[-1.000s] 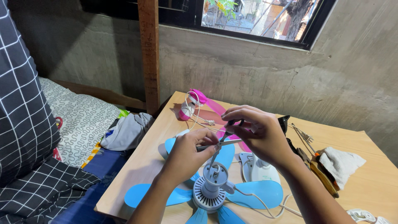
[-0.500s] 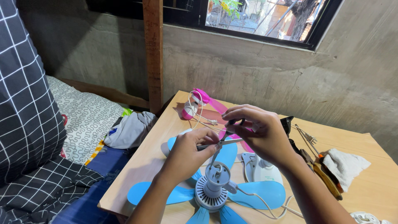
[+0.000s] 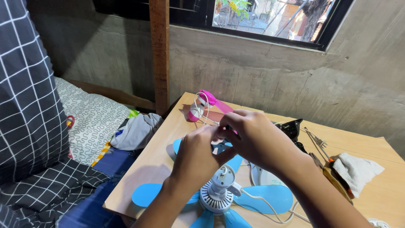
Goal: The person handles a white plastic fan component and then works on a blue electric fan on a table. They use scissors to manipulate parts inside the fan's central hub, repeatedly inserting and removing the tool while adjusting the fan's internal components.
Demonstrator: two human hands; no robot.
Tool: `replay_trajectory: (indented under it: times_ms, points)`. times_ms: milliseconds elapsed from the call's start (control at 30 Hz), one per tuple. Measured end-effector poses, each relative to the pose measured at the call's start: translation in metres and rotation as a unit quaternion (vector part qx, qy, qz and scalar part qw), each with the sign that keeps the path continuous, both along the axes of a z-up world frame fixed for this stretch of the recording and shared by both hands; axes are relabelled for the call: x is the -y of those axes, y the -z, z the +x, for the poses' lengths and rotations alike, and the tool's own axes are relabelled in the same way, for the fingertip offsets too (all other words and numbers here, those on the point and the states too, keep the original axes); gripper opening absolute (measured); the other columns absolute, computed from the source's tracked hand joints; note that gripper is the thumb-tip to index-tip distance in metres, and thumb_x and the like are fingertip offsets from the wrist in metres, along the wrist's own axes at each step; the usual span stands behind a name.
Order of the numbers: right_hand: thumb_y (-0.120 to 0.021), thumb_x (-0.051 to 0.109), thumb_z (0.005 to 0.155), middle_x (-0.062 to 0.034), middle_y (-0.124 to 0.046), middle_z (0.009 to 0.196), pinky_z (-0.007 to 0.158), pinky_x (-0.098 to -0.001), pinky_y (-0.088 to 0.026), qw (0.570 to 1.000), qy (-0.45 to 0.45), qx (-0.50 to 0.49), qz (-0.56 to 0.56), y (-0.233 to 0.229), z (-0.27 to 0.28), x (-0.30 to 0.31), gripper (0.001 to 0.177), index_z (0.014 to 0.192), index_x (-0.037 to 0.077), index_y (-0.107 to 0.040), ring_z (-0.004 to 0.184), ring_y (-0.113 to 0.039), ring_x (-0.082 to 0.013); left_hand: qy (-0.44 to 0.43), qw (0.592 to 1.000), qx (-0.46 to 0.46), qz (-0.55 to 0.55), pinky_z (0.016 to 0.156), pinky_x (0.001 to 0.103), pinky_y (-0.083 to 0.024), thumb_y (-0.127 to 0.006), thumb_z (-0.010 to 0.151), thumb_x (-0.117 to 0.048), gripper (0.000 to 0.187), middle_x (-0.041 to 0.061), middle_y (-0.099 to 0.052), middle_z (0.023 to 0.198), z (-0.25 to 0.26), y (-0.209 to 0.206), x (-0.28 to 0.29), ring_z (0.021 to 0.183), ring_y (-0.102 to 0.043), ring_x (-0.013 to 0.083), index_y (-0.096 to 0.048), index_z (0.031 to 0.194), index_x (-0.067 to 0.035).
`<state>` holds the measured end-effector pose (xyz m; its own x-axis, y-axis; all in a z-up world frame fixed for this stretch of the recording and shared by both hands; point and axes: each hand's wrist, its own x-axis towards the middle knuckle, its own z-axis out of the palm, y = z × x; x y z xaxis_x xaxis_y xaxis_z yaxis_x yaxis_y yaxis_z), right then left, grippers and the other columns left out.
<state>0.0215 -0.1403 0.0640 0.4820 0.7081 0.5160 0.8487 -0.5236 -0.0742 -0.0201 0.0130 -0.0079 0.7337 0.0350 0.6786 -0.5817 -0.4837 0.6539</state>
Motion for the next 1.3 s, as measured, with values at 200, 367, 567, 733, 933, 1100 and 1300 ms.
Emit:
replay_trajectory:
  times_ms: [200,367,567,733,933,1100,1300]
  points:
    - [-0.070,0.021,0.096,-0.0115,-0.081,0.087,0.070,-0.0330,-0.063,0.933,0.171,-0.313,-0.042,-0.025,-0.002,0.000,0.025,0.118,0.010,-0.072,0.072,-0.080,-0.0224,0.059,0.990,-0.118,-0.051,0.078,0.030,-0.060,-0.080,0.082,-0.019,0.035,0.008,-0.082,0.096,0.018,0.009,-0.006,0.089,-0.080,0.0144,-0.076,0.116,-0.011]
    - [-0.063,0.001,0.083,-0.0047,-0.082,0.102,0.071,-0.0282,-0.067,0.905,-0.139,-0.402,0.014,-0.039,0.010,0.027,0.046,0.128,0.004,-0.069,0.078,-0.085,-0.0130,0.158,0.971,-0.158,-0.086,0.086,0.029,-0.060,-0.076,0.089,-0.015,0.029,0.006,-0.082,0.098,0.042,0.032,-0.015,0.093,-0.076,0.0094,-0.078,0.116,-0.005]
    - [-0.068,0.014,0.089,-0.0094,-0.081,0.067,0.059,-0.0312,-0.061,0.960,0.018,-0.281,-0.011,-0.026,0.013,0.012,0.024,0.108,0.006,-0.081,0.054,-0.080,-0.0151,0.153,0.974,-0.098,-0.136,0.086,0.028,-0.057,-0.064,0.096,-0.006,0.024,0.008,-0.080,0.102,0.028,0.019,-0.032,0.094,-0.072,0.0108,-0.074,0.117,0.000]
    - [-0.067,0.018,0.091,-0.0114,-0.076,0.070,0.055,-0.0339,-0.059,0.973,0.090,-0.214,-0.003,-0.023,0.011,-0.010,0.028,0.119,0.015,-0.074,0.049,-0.073,-0.0209,-0.086,0.995,0.051,-0.027,0.078,0.034,-0.057,-0.066,0.084,-0.005,0.026,0.013,-0.074,0.101,-0.026,-0.011,-0.036,0.087,-0.074,0.0228,-0.073,0.109,-0.002]
    - [-0.070,0.013,0.083,-0.0200,-0.072,0.071,0.063,-0.0428,-0.056,0.997,0.056,0.004,0.046,-0.012,0.016,-0.026,0.013,0.089,0.002,-0.069,0.066,-0.071,-0.0357,-0.131,0.989,-0.038,0.057,0.071,0.046,-0.056,-0.082,0.078,-0.027,0.032,0.018,-0.071,0.089,-0.026,-0.012,0.005,0.083,-0.071,0.0376,-0.071,0.094,-0.002]
    - [-0.073,0.033,0.091,-0.0176,-0.072,0.071,0.066,-0.0414,-0.060,0.970,0.152,-0.188,0.017,-0.016,0.006,-0.019,0.031,0.096,0.003,-0.069,0.065,-0.077,-0.0331,-0.109,0.990,-0.059,0.070,0.075,0.049,-0.054,-0.070,0.097,-0.020,0.018,0.020,-0.072,0.085,-0.001,0.003,0.010,0.084,-0.070,0.0422,-0.073,0.093,-0.004]
    - [-0.069,0.018,0.082,-0.0132,-0.071,0.078,0.065,-0.0451,-0.054,0.994,-0.054,0.097,0.010,-0.030,0.002,0.008,0.011,0.082,0.012,-0.078,0.071,-0.068,-0.0370,-0.035,0.995,-0.086,0.028,0.074,0.046,-0.056,-0.076,0.084,-0.017,0.021,0.019,-0.075,0.086,0.008,0.006,0.001,0.084,-0.072,0.0378,-0.078,0.103,-0.009]
